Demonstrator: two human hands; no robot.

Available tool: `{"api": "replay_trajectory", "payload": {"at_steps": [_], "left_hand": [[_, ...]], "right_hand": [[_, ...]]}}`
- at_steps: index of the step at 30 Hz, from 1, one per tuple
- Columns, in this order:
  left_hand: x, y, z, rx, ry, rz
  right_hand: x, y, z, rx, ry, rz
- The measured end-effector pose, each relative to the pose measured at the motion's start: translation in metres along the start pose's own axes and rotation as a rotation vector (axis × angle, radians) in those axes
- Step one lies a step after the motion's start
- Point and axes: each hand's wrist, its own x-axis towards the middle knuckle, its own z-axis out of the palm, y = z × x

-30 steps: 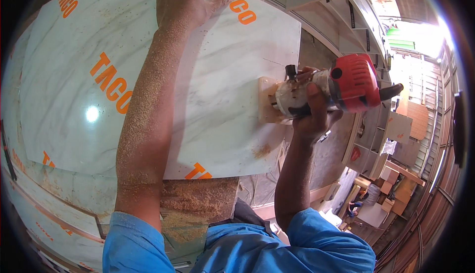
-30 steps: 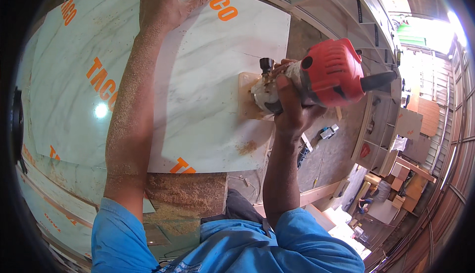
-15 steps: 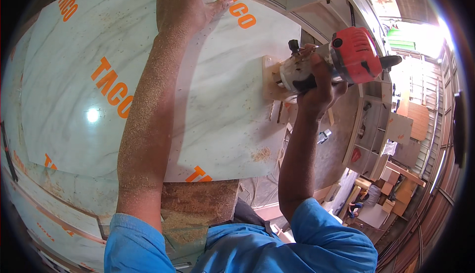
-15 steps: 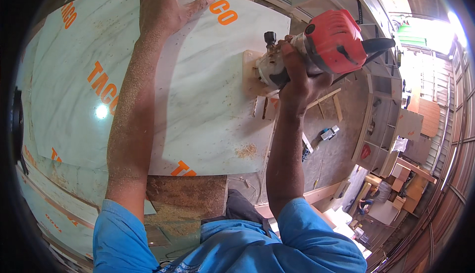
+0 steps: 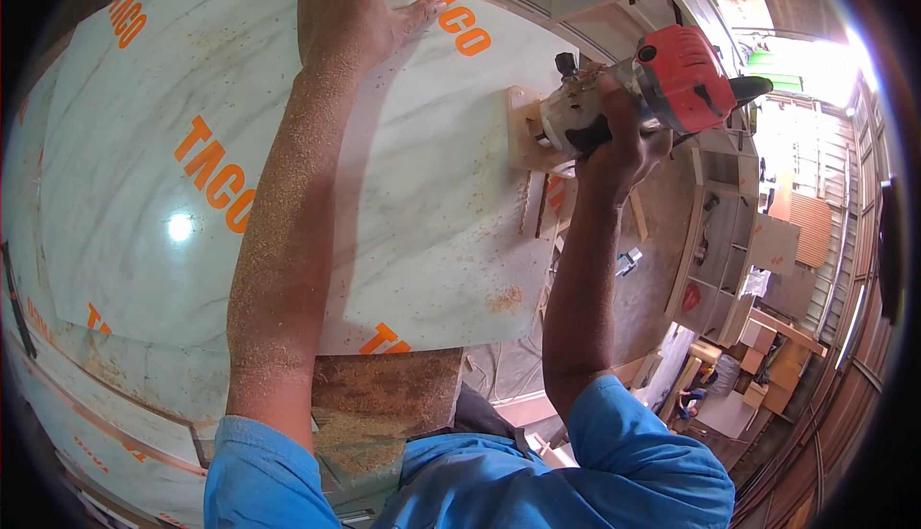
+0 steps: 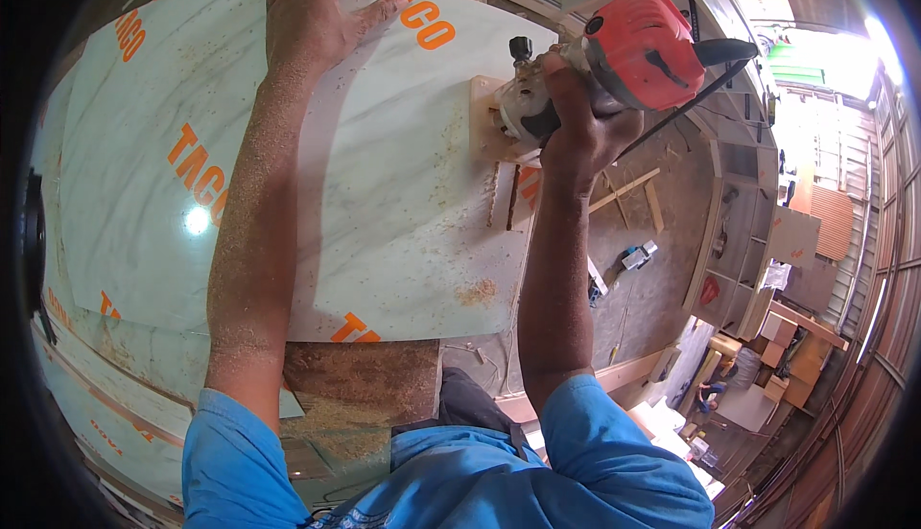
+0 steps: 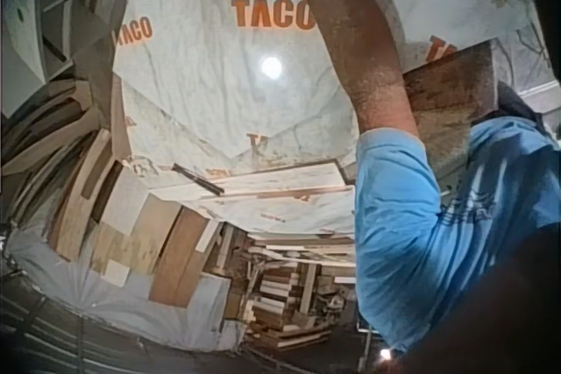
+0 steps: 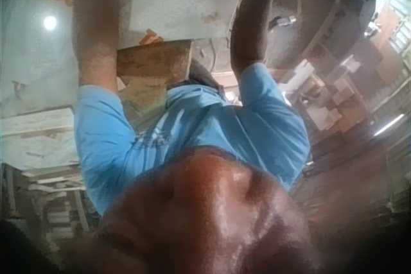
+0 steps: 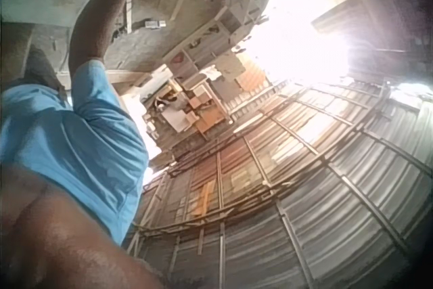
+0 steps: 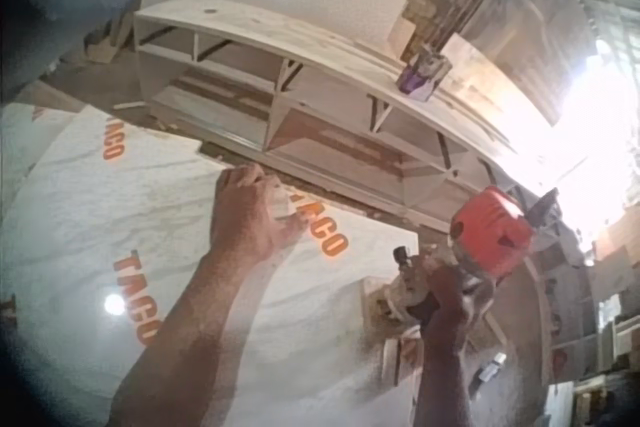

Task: The person uses a handheld wood router to cut a rectangular opening in a wood panel covered with white protective film. They guide the tool through the material, inspect the router base while handling a metal hardware piece, and then perform additional routing on the panel.

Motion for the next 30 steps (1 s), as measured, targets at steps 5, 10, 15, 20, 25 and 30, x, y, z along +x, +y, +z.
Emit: {"api": "replay_trajectory", "payload": {"at_steps": [5, 10, 15, 20, 25, 30], "left_hand": [[0.001, 0.0, 0.001, 0.012, -0.004, -0.03], [0.0, -0.001, 0.003, 0.076, -0.035, -0.064], [0.001, 0.004, -0.002, 0.038, -0.077, -0.087], [0.002, 0.006, -0.003, 0.057, -0.062, -0.079], [0.0, 0.007, 0.001, 0.1, -0.022, -0.1], [0.001, 0.006, 0.0, 0.111, -0.048, -0.112]], "right_hand": [[0.001, 0.001, 0.003, 0.008, 0.011, 0.02], [0.004, 0.006, 0.003, 0.012, -0.008, 0.0], [0.004, 0.007, 0.001, 0.011, -0.004, 0.001], [0.004, 0.005, -0.003, 0.005, -0.051, 0.044], [-0.008, 0.001, -0.012, 0.003, -0.064, 0.031], [-0.031, -0.012, -0.021, -0.039, -0.06, 0.058]]}}
